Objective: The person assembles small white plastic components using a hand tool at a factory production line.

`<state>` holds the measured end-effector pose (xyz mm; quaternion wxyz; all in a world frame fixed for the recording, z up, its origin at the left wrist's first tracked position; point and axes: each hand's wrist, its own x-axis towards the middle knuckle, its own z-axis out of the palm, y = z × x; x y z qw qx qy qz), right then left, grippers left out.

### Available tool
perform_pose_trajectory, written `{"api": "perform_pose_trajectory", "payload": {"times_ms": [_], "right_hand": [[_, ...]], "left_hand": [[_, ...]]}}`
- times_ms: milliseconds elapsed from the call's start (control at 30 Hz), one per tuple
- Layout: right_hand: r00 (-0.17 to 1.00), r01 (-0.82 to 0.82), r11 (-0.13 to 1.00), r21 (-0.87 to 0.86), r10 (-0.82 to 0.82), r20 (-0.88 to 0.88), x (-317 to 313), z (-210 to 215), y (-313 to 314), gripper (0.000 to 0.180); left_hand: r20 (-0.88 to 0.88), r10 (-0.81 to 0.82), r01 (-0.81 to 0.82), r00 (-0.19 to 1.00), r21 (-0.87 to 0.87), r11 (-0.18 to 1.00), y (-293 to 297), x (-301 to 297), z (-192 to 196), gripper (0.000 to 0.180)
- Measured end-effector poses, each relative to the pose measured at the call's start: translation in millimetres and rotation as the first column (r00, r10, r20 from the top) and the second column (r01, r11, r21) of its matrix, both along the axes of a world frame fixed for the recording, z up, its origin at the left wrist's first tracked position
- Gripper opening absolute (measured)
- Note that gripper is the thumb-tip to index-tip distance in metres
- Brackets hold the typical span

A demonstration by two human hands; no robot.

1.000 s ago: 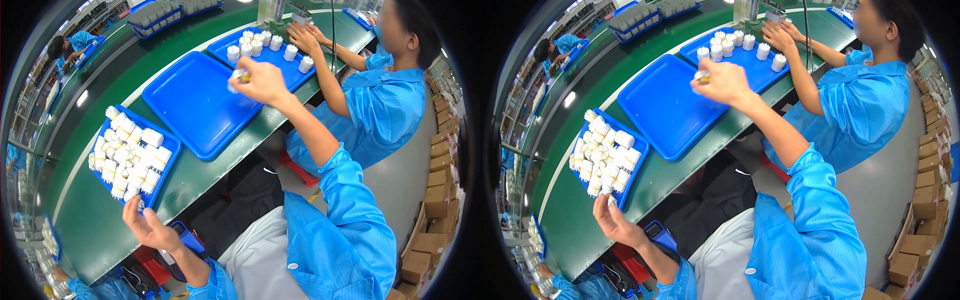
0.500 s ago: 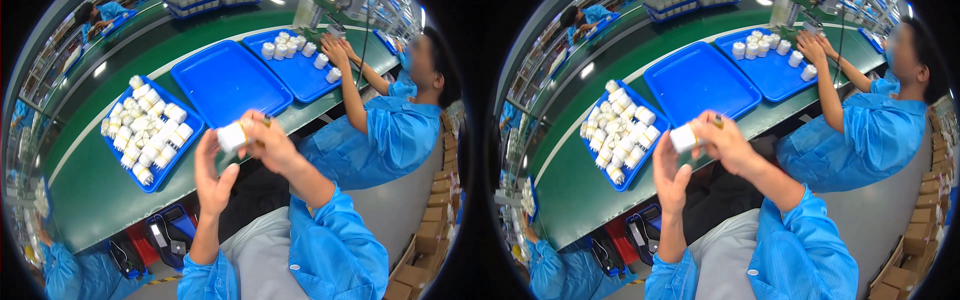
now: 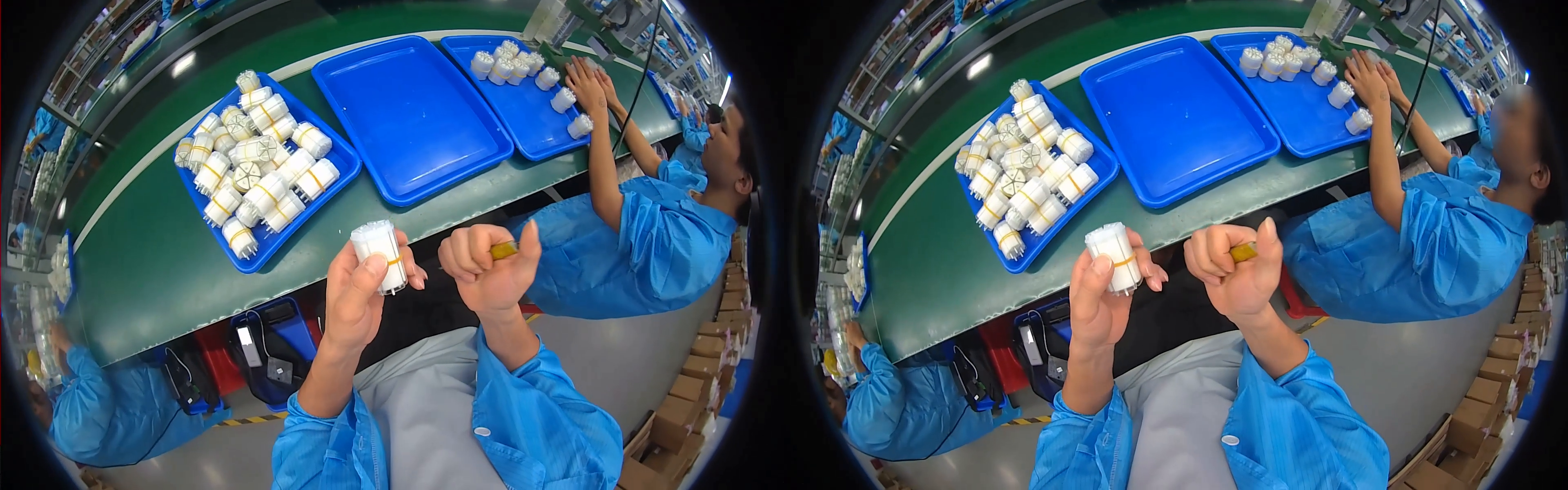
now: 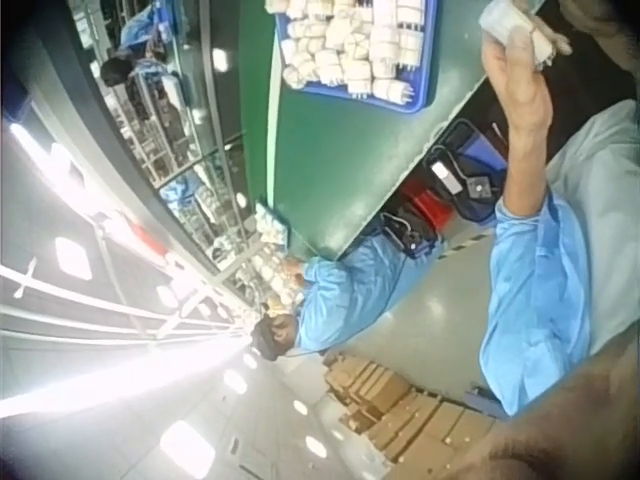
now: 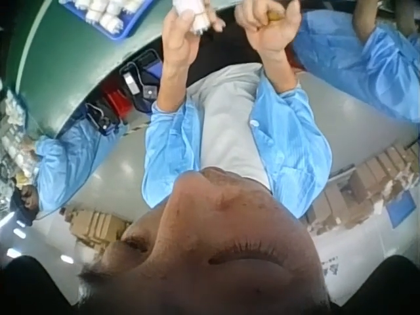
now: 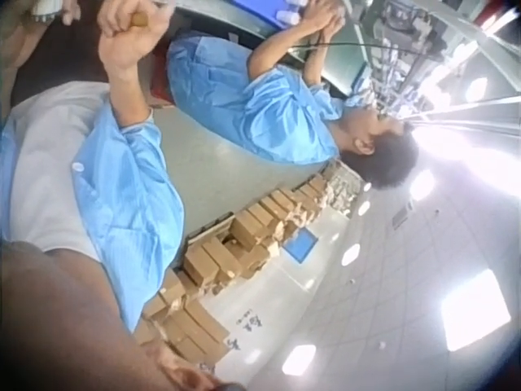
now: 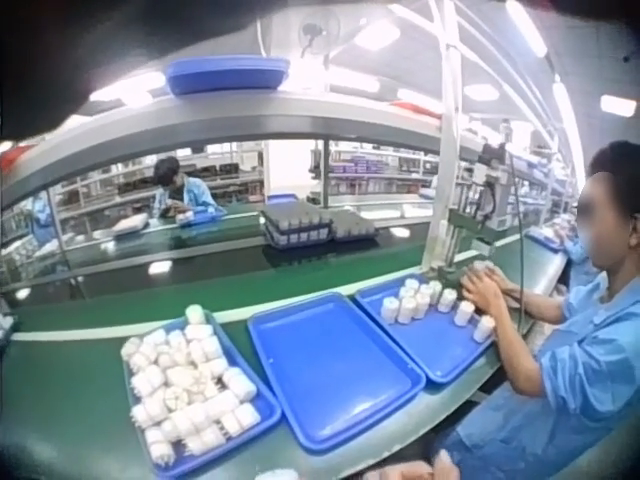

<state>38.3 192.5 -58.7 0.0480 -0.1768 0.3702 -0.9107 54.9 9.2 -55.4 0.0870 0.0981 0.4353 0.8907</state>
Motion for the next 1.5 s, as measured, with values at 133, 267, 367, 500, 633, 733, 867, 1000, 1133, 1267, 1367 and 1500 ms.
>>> {"api": "perform_pose_trajectory", "payload": {"times_ms": [133, 267, 367, 500, 633, 733, 867, 1000, 1133, 1267, 1367, 1500], "right_hand": [[0.991, -0.013, 0.984, -0.179, -0.011, -0.135, 1.0, 29.9, -3.3, 0.061], [0.972, -0.089, 0.94, -0.329, 0.011, -0.233, 0.9, 43.4, -11.1, 0.061], [0.941, -0.172, 0.933, -0.317, 0.06, -0.334, -3.7, 46.8, -13.6, 0.061], [0.939, -0.206, 0.915, -0.348, 0.085, -0.334, -5.5, 44.7, -19.0, 0.06], [0.939, -0.222, 0.914, -0.339, 0.107, -0.327, -7.5, 39.0, -21.3, 0.061], [0.941, -0.211, 0.925, -0.316, 0.105, -0.321, -10.3, 36.5, -21.1, 0.061], [0.943, -0.219, 0.927, -0.305, 0.121, -0.31, -13.3, 30.7, -23.3, 0.06], [0.949, -0.216, 0.929, -0.302, 0.127, -0.288, -16.9, 25.8, -25.1, 0.06], [0.954, -0.216, 0.946, -0.241, 0.152, -0.258, -20.3, 23.9, -25.2, 0.06], [0.956, -0.263, 0.951, -0.164, 0.233, -0.18, -28.6, 15.1, -26.2, 0.06], [0.952, -0.304, 0.93, -0.205, 0.288, -0.103, -34.3, 17.3, -22.2, 0.061], [0.965, -0.244, 0.931, -0.27, 0.206, -0.163, -33.6, 17.1, -6.1, 0.063]], "left_hand": [[0.094, -0.164, 0.135, 0.982, 0.255, 0.957, 7.2, 8.8, 7.9, 0.048], [0.172, -0.255, 0.192, 0.951, 0.317, 0.929, 10.6, 16.7, 12.7, 0.045], [0.264, -0.253, 0.175, 0.931, 0.287, 0.942, 14.3, 21.6, 16.2, 0.042], [0.283, -0.261, 0.191, 0.923, 0.25, 0.949, 13.9, 24.1, 13.0, 0.037], [0.34, -0.159, 0.173, 0.927, -0.011, 0.985, 10.5, 23.8, 9.6, 0.034], [0.208, 0.04, 0.033, 0.977, -0.333, 0.942, 15.9, 20.6, 16.5, 0.033], [0.203, 0.059, 0.039, 0.977, -0.448, 0.893, 12.4, 17.5, 15.8, 0.033], [0.142, 0.073, 0.019, 0.987, -0.556, 0.831, 11.8, 12.5, 11.5, 0.035], [0.049, 0.113, -0.054, 0.992, -0.657, 0.752, 14.5, 9.5, 9.7, 0.034], [-0.024, 0.168, -0.125, 0.985, -0.771, 0.624, 14.4, 4.2, -2.5, 0.029], [-0.035, 0.156, -0.128, 0.987, -0.758, 0.639, 12.3, 4.3, -8.9, 0.03], [0.047, 0.103, -0.061, 0.994, -0.54, 0.84, 3.7, 4.5, -9.2, 0.028]]}}
